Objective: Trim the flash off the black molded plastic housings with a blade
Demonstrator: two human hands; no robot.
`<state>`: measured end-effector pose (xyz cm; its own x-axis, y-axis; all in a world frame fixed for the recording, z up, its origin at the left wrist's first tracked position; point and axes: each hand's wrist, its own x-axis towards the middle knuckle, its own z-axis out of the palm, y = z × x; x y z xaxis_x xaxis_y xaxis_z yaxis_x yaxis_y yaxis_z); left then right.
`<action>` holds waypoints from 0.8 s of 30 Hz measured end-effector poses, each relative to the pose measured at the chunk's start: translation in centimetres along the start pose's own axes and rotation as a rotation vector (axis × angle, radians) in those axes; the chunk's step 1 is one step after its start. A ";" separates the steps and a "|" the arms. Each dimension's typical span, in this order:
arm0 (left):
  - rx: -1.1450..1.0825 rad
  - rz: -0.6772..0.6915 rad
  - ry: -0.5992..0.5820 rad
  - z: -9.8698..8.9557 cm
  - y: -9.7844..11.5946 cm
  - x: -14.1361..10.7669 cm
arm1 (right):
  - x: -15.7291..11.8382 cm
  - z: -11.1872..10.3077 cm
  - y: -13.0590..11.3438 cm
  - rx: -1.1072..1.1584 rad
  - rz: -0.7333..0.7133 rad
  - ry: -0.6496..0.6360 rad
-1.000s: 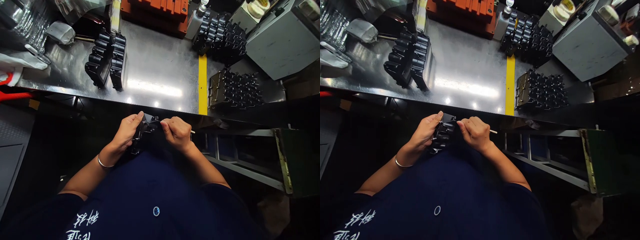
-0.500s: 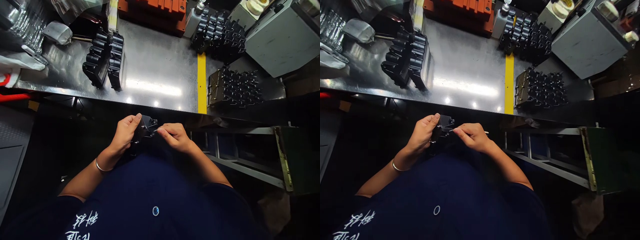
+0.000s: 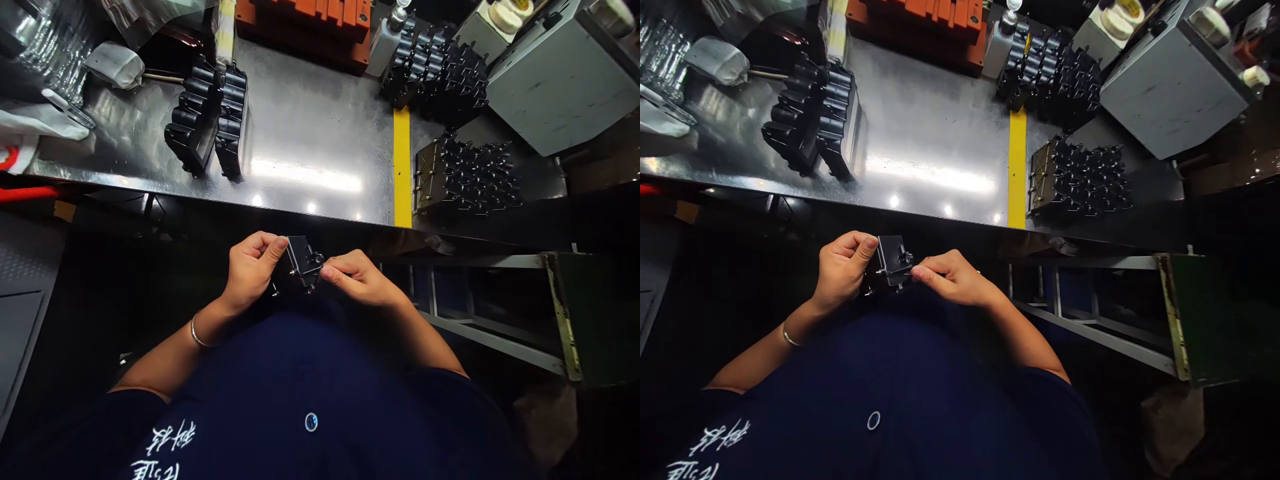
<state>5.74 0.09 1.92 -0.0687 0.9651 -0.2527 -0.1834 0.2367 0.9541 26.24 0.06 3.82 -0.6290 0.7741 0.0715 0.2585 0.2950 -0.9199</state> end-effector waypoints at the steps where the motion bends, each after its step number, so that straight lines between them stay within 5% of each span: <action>1: 0.011 0.022 0.003 0.1 0.0 -0.1 | -0.1 0.0 0.1 0.059 -0.024 -0.010; 4: 0.034 0.088 0.027 0.2 -0.2 -0.1 | 0.0 0.2 0.4 0.066 -0.123 0.090; 9: 0.046 0.122 0.071 0.0 -0.9 0.1 | 0.5 0.9 0.6 -0.451 -0.279 0.273; 24: 0.069 0.098 0.115 0.2 -0.8 -0.1 | 0.5 0.8 1.0 -0.623 -0.239 0.237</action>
<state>6.07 -0.15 1.21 -0.1950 0.9658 -0.1709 -0.1026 0.1532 0.9829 25.60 0.35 2.64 -0.5626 0.7285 0.3908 0.5492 0.6827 -0.4820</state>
